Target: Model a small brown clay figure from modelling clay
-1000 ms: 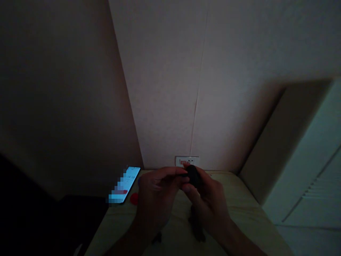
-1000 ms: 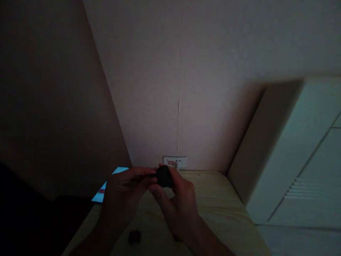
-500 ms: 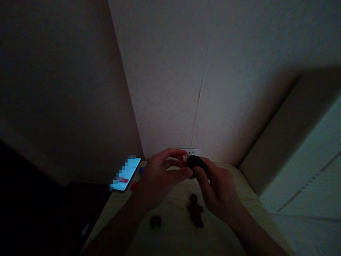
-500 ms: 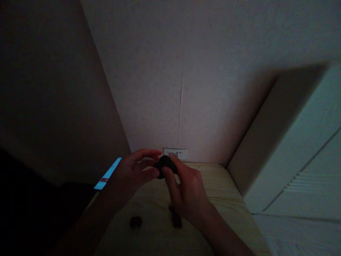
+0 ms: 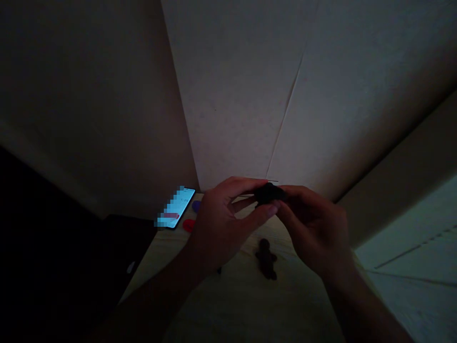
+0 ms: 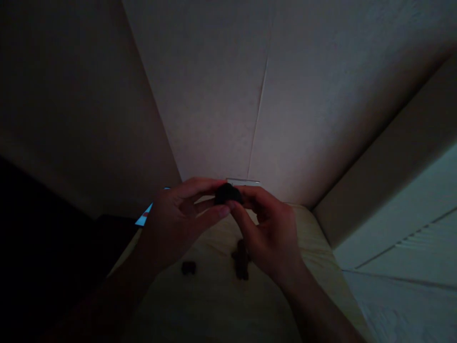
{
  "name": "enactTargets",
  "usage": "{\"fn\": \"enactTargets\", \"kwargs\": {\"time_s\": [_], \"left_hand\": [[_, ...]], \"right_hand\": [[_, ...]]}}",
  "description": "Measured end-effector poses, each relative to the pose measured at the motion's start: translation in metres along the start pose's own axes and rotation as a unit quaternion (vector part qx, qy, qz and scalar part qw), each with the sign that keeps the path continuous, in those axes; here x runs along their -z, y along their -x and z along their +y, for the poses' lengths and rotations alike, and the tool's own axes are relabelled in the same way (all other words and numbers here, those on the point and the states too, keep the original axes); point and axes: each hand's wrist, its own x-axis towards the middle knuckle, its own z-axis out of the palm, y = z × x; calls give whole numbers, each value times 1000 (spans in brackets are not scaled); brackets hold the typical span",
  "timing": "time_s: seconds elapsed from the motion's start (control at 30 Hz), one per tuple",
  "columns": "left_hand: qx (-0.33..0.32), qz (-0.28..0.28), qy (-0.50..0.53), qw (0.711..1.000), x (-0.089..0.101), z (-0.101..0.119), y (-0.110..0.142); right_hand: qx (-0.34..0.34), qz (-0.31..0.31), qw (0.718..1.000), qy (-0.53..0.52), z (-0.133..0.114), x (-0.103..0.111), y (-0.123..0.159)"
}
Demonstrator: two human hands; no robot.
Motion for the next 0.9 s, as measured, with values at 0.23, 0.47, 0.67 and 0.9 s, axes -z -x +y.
{"fn": "enactTargets", "kwargs": {"time_s": [0.23, 0.47, 0.67, 0.9], "left_hand": [[-40, 16, -153, 987, 2, 1, 6], [-17, 11, -188, 982, 0, 2, 9], [55, 1, -44, 998, 2, -1, 0], [137, -15, 111, 984, 11, -20, -10]], "right_hand": [[-45, -15, 998, -41, -5, 2, -3], [-112, -60, 982, -138, -3, -1, -6], [-153, -88, 965, -195, 3, -1, -9], [-260, -105, 912, -300, 15, -2, -13]]}}
